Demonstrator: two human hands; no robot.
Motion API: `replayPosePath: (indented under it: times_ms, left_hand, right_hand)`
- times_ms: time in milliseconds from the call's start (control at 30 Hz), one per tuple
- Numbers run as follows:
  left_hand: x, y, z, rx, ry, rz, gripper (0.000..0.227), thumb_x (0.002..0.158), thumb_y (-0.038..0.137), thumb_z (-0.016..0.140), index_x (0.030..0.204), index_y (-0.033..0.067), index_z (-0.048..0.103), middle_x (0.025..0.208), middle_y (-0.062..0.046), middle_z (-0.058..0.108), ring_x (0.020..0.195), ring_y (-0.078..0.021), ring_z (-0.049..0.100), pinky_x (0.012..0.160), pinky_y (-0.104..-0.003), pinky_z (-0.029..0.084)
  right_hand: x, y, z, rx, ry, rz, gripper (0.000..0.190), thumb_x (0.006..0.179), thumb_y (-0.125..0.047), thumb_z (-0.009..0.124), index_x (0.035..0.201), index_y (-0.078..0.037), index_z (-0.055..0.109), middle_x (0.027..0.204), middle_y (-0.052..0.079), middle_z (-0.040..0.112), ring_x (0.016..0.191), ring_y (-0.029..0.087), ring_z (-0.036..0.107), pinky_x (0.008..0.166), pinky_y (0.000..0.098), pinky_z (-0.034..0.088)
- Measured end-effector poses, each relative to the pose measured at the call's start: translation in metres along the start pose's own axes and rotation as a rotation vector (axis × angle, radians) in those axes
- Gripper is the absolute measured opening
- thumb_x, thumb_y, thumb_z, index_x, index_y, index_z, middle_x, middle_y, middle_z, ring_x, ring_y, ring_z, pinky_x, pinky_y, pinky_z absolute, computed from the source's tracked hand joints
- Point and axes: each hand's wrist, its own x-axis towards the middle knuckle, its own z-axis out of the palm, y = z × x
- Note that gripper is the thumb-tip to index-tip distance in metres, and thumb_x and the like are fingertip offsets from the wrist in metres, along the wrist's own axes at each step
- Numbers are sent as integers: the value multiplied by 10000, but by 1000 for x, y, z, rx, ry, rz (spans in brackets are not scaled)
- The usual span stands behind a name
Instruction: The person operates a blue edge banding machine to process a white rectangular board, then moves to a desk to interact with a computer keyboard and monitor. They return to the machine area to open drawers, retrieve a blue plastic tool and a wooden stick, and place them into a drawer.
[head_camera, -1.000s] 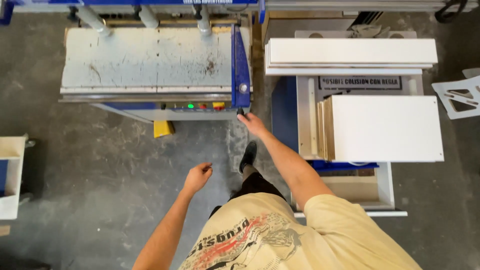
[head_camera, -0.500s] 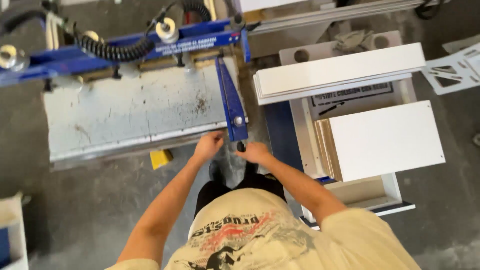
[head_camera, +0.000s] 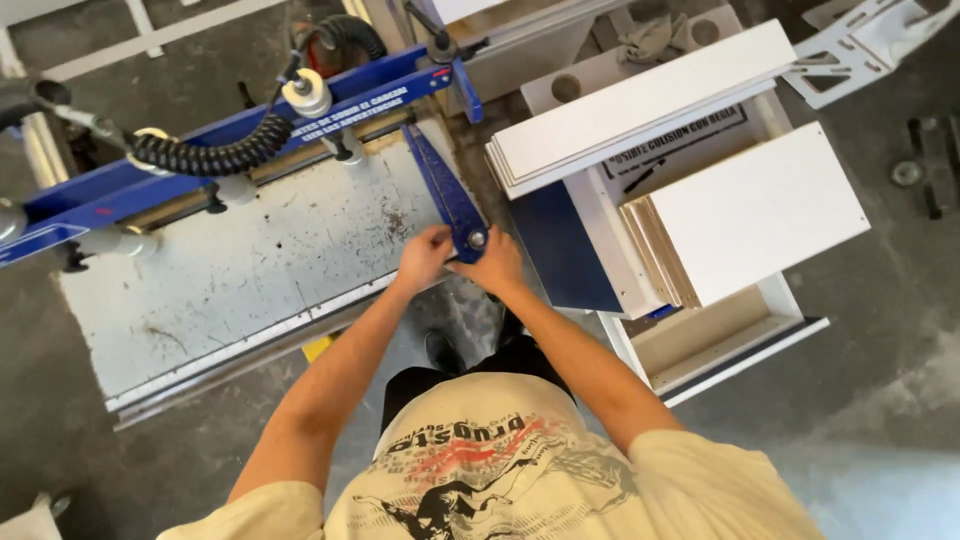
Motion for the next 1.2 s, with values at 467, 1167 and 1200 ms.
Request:
replayPosePath:
  times_ms: [467, 1167, 1200]
  left_hand:
    - [125, 133, 44, -959, -57, -342, 1107, 956, 664, 689, 1673, 194, -11, 1739, -166, -41, 1597, -375, -39, 1265, -633, -12]
    - [189, 172, 125, -1154, -26, -300, 1063, 919, 517, 767, 1665, 295, 44, 1716, -218, 90, 1536, -477, 225, 1183, -662, 319]
    - [191, 178, 130, -1156, -21, -301, 1063, 919, 517, 767, 1665, 295, 44, 1716, -218, 90, 1536, -477, 225, 1183, -662, 319]
  right_hand:
    - [47, -16, -6, 68, -112, 59, 1198, 752, -708, 682, 1546, 69, 235, 1410, 319, 411, 1285, 494, 500, 1009, 573, 464]
    - [76, 33, 22, 35, -249, -6, 997, 820, -555, 705, 1535, -18, 264, 1511, 273, 297, 1390, 438, 344, 1111, 572, 319]
    - [77, 38, 22, 36, -241, 4, 987, 811, -557, 710, 1524, -33, 273, 1498, 257, 310, 1380, 425, 357, 1106, 567, 330]
